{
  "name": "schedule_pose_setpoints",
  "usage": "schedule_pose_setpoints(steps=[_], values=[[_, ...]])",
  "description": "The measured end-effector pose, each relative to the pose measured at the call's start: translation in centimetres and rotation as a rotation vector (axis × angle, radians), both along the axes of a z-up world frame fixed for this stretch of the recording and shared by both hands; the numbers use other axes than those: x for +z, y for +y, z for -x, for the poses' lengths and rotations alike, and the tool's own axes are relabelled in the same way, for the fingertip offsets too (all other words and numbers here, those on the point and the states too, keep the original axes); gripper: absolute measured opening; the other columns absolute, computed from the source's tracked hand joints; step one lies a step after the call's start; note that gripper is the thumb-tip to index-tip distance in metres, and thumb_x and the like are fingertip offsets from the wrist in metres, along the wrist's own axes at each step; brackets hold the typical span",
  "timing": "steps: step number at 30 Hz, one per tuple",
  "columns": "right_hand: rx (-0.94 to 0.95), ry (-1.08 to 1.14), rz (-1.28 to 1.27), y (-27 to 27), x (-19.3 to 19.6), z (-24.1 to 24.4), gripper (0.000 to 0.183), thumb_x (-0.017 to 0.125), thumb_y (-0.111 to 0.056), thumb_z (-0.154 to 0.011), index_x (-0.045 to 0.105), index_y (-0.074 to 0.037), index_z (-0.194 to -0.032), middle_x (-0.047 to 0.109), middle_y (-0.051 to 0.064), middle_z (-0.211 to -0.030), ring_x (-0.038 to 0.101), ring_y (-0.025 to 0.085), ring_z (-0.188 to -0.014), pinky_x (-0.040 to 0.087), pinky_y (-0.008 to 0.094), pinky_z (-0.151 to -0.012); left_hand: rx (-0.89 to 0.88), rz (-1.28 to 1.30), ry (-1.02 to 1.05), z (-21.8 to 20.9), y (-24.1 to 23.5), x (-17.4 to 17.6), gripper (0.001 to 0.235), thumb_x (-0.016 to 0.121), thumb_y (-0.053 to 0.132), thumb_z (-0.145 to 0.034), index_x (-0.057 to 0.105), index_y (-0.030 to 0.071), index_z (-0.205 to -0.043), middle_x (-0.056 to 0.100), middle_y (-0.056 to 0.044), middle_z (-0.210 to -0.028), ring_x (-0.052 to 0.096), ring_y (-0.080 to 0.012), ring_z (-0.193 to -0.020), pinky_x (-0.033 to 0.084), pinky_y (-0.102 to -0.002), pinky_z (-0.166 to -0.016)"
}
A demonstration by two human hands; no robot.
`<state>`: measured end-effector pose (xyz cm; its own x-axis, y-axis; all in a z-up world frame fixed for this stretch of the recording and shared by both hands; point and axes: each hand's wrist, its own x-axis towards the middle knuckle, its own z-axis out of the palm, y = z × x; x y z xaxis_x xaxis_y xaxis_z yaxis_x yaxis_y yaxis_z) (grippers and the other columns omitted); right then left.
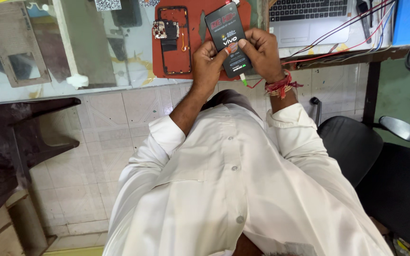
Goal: The person holds a smartphone connected to a power source and repeatedly taps the screen to navigate menus. The person also briefly handles a disassembled phone frame on the workbench.
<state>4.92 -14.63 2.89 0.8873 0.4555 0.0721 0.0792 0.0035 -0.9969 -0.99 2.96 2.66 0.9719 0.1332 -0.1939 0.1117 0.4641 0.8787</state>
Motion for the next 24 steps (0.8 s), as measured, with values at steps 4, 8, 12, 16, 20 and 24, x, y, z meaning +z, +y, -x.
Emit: schedule_pose_setpoints(steps=[4, 8, 12, 16, 20, 24], values=[[0.0, 0.017, 0.001, 0.0, 0.3, 0.2, 0.01, 0.062, -0.005, -0.11, 0.066, 0.004, -0.107, 0.07, 0.002, -0.088, 0.06, 0.003, -0.077, 0.049, 0.021, -0.067, -0.003, 0.038, 0.007, 0.1, -0.1, -0.3, 0.011, 0.066, -0.001, -0.097, 0.066, -0.005, -0.107, 0.076, -0.012, -0.1, 0.074, -0.0113, -0.087, 0.065, -0.028, -0.076], [0.026, 0.031, -0.025, 0.2, 0.6, 0.3, 0.011, 0.062, -0.007, -0.11, 0.066, 0.004, -0.109, 0.073, 0.004, -0.094, 0.065, 0.004, -0.081, 0.053, 0.022, -0.072, 0.019, -0.014, -0.031, 0.2, 0.0, -1.3, 0.011, 0.067, -0.001, -0.097, 0.067, -0.005, -0.108, 0.076, -0.012, -0.101, 0.073, -0.0107, -0.088, 0.063, -0.027, -0.078], [0.027, 0.013, -0.035, 0.4, 0.8, 0.1, 0.012, 0.062, -0.008, -0.11, 0.066, 0.004, -0.108, 0.073, 0.004, -0.094, 0.064, 0.004, -0.082, 0.053, 0.022, -0.072, 0.002, -0.067, -0.033, -0.1, 0.0, -1.7, 0.01, 0.07, -0.001, -0.098, 0.068, -0.006, -0.106, 0.077, -0.012, -0.099, 0.072, -0.011, -0.085, 0.061, -0.026, -0.075], [-0.015, 0.024, 0.006, 0.2, 0.4, 0.1, 0.013, 0.063, -0.008, -0.109, 0.067, 0.004, -0.107, 0.072, 0.003, -0.089, 0.062, 0.004, -0.076, 0.051, 0.022, -0.068, 0.005, -0.024, -0.033, -0.3, -0.2, -2.0, 0.012, 0.07, 0.0, -0.096, 0.068, -0.005, -0.107, 0.077, -0.011, -0.099, 0.072, -0.0105, -0.086, 0.061, -0.026, -0.076], [-0.005, 0.022, -0.01, 0.3, 0.4, 0.1, 0.012, 0.063, -0.008, -0.109, 0.067, 0.004, -0.107, 0.071, 0.002, -0.089, 0.061, 0.003, -0.077, 0.051, 0.022, -0.069, 0.01, -0.018, -0.055, -0.3, 0.0, -1.7, 0.012, 0.069, 0.001, -0.096, 0.068, -0.004, -0.107, 0.077, -0.01, -0.1, 0.073, -0.01, -0.087, 0.062, -0.026, -0.077], [-0.008, 0.004, 0.001, 0.3, 0.6, 0.0, 0.013, 0.064, -0.008, -0.109, 0.067, 0.003, -0.105, 0.07, 0.002, -0.088, 0.06, 0.003, -0.076, 0.05, 0.021, -0.068, -0.003, -0.054, -0.003, -0.2, 0.0, -1.4, 0.012, 0.069, 0.002, -0.096, 0.068, -0.004, -0.106, 0.077, -0.009, -0.095, 0.073, -0.01, -0.083, 0.062, -0.027, -0.073]])
